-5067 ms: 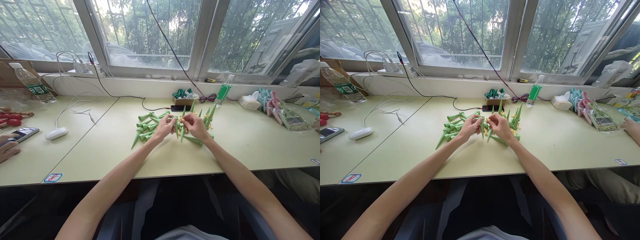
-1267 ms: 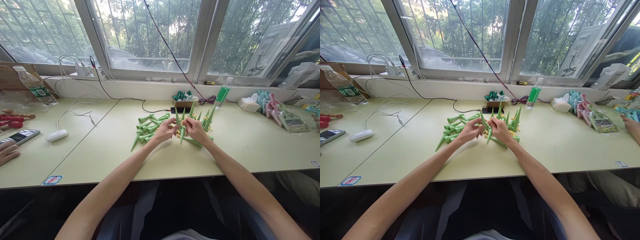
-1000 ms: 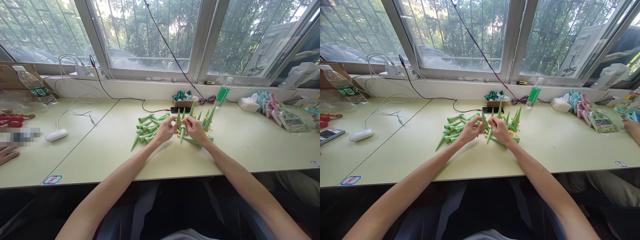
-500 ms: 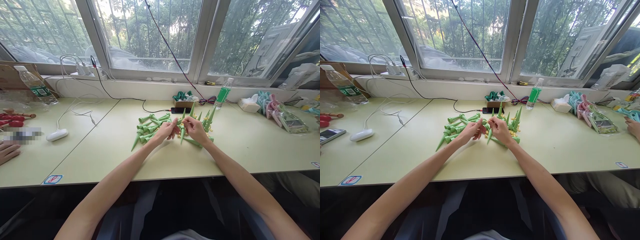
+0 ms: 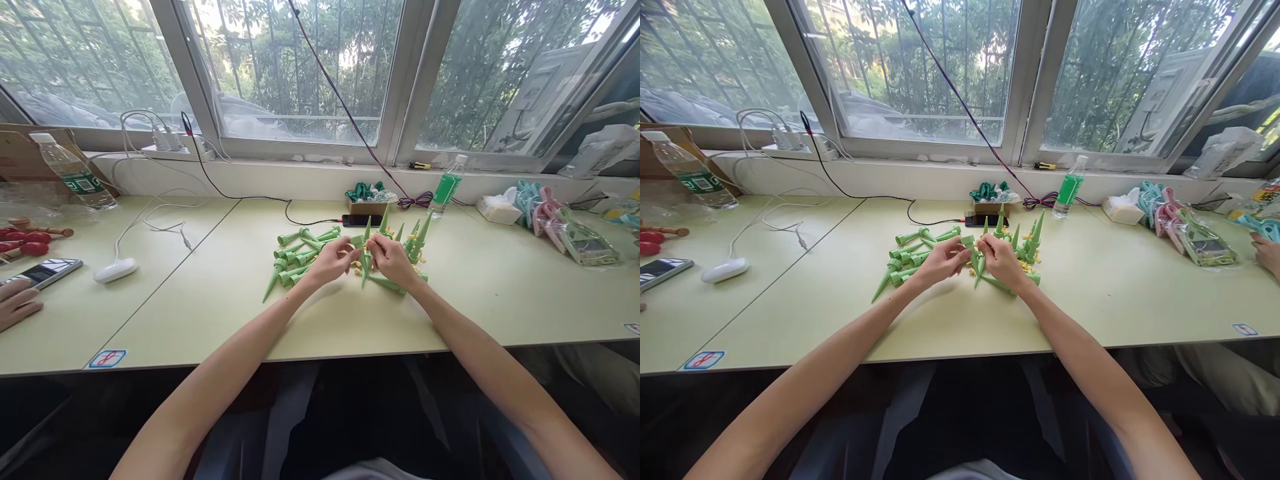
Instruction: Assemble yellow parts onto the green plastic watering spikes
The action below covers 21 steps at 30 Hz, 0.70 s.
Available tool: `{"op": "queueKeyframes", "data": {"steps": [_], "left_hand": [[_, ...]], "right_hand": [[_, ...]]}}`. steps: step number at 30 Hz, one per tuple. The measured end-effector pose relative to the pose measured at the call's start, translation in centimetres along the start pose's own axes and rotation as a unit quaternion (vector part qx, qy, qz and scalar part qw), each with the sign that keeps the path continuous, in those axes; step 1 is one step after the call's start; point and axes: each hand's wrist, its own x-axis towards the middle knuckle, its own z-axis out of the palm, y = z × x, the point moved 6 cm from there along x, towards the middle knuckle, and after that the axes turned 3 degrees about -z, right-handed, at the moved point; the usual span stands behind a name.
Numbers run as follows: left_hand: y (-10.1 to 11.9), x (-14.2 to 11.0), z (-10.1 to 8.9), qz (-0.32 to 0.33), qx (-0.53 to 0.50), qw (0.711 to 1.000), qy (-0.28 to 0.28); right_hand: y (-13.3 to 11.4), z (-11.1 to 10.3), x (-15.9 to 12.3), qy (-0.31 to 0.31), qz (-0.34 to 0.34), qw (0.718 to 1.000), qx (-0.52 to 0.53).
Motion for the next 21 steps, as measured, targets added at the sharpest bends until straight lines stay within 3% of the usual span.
{"op": "queueKeyframes", "data": {"steps": [7, 12, 17, 21], "left_hand": [[0.0, 0.0, -0.4, 0.037, 0.069, 0.996, 0.041], [0.0, 0.1, -0.3, 0.031, 0.087, 0.993, 0.068], [-0.5, 0.4, 0.0, -0.022, -0.028, 0.998, 0.057], [-0.8, 0.3, 0.7, -0.098, -0.124, 0.987, 0.002]], "right_hand": [[0.0, 0.3, 0.1, -0.01, -0.007, 1.0, -0.003], [-0.1, 0.0, 0.1, 0.026, -0.008, 1.0, 0.009], [-0.1, -0.6, 0.1, 0.073, -0.009, 0.997, 0.034], [-0.4, -0.2, 0.1, 0.032, -0.022, 0.999, 0.034]]}}
